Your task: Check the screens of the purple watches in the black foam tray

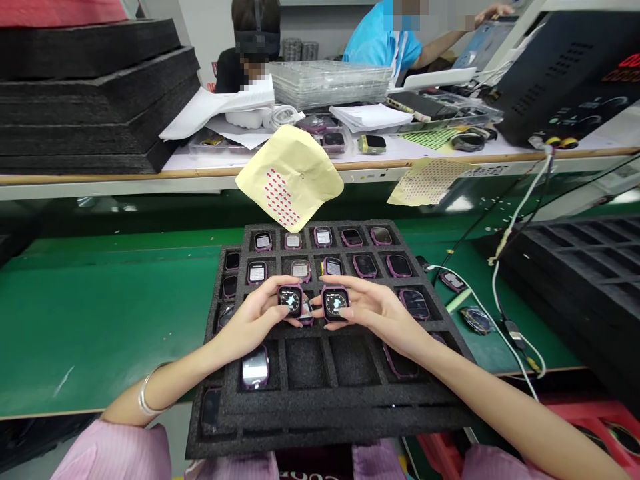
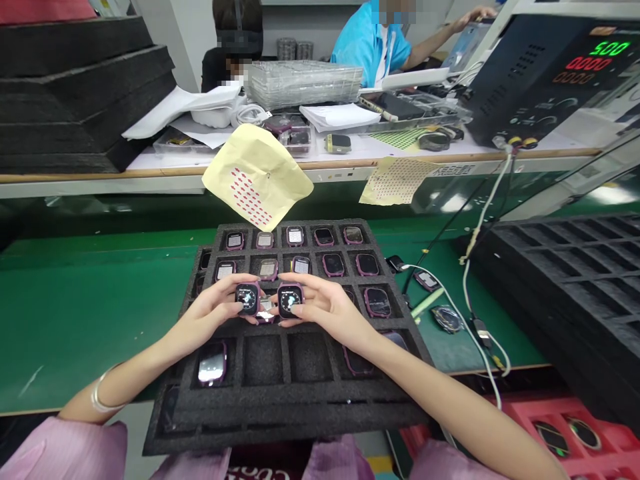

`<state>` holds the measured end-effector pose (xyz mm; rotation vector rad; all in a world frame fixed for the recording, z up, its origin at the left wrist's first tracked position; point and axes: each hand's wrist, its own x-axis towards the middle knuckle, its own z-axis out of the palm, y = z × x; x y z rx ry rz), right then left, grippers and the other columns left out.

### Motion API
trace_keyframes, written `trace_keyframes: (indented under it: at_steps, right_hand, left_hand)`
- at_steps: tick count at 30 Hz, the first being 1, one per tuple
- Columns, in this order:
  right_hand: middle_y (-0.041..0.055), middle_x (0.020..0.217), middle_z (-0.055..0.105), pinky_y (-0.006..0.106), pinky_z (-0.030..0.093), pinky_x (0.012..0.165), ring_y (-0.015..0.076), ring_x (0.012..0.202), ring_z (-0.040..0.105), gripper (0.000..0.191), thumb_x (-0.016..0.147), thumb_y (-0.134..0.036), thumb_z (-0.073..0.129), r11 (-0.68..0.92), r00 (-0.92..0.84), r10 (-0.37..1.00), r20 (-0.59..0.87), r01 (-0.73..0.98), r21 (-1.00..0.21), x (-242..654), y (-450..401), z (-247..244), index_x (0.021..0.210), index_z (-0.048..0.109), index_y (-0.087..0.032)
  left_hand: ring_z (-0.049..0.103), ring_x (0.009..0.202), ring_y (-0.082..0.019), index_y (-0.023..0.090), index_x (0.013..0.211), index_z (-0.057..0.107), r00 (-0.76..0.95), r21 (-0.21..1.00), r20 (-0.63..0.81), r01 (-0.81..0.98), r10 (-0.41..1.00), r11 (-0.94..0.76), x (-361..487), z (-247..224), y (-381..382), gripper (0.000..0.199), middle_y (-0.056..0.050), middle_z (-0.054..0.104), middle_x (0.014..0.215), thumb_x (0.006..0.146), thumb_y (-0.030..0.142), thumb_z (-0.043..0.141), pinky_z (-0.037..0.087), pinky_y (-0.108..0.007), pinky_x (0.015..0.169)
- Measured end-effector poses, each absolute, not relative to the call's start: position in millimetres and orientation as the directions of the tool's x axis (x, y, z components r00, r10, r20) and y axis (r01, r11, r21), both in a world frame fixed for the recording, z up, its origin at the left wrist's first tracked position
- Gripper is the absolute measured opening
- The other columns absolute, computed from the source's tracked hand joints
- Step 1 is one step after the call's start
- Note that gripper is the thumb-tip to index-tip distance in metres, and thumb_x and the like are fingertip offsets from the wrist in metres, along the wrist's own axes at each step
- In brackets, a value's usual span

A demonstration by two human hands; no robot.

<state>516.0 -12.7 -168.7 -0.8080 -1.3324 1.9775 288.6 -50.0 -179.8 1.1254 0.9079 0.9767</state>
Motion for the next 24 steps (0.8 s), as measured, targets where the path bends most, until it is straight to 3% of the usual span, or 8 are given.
trace_keyframes:
  at_steps: [10,16,24]
  right_hand:
    - [0.011,0.112,0.069,0.039,0.06,0.08,0.0256,0.101,0.067,0.046,0.082,-0.022,0.071,-0.283,-0.616,0.774,-0.145,-0.131,-0.95,515.5,-12.5,-168.2,0.125,0.056,-0.017]
    - [0.0098,0.103,0.072,0.033,0.063,0.071,0.0235,0.09,0.071,0.037,0.083,-0.023,0.07,-0.228,-0.565,0.814,-0.139,-0.089,-0.97,513.3,-15.4,-167.9,0.117,0.059,-0.016]
    - [0.0117,0.111,0.068,0.038,0.062,0.075,0.0275,0.102,0.067,0.038,0.088,-0.025,0.063,-0.217,-0.634,0.767,-0.096,-0.116,-0.969,517.7,-14.1,-166.3,0.125,0.055,-0.017]
  left_hand:
    - [0.064,0.091,-0.019,0.017,0.116,0.051,0.333,0.98,-0.071,-0.154,0.94,0.128,289.7,-182.4,-49.8,0.029,-0.01,0.06,0.114,0.087,0.019,0.052,0.058,-0.033,0.078]
    - [0.063,0.092,-0.019,0.017,0.117,0.053,0.335,0.979,-0.056,-0.169,0.941,0.119,289.7,-183.8,-50.5,0.03,-0.009,0.061,0.11,0.087,0.02,0.055,0.059,-0.033,0.078]
    - [0.06,0.097,-0.019,0.019,0.112,0.057,0.299,0.974,-0.055,-0.194,0.953,0.117,290.4,-179.8,-55.4,0.026,-0.007,0.059,0.111,0.086,0.022,0.061,0.061,-0.031,0.076]
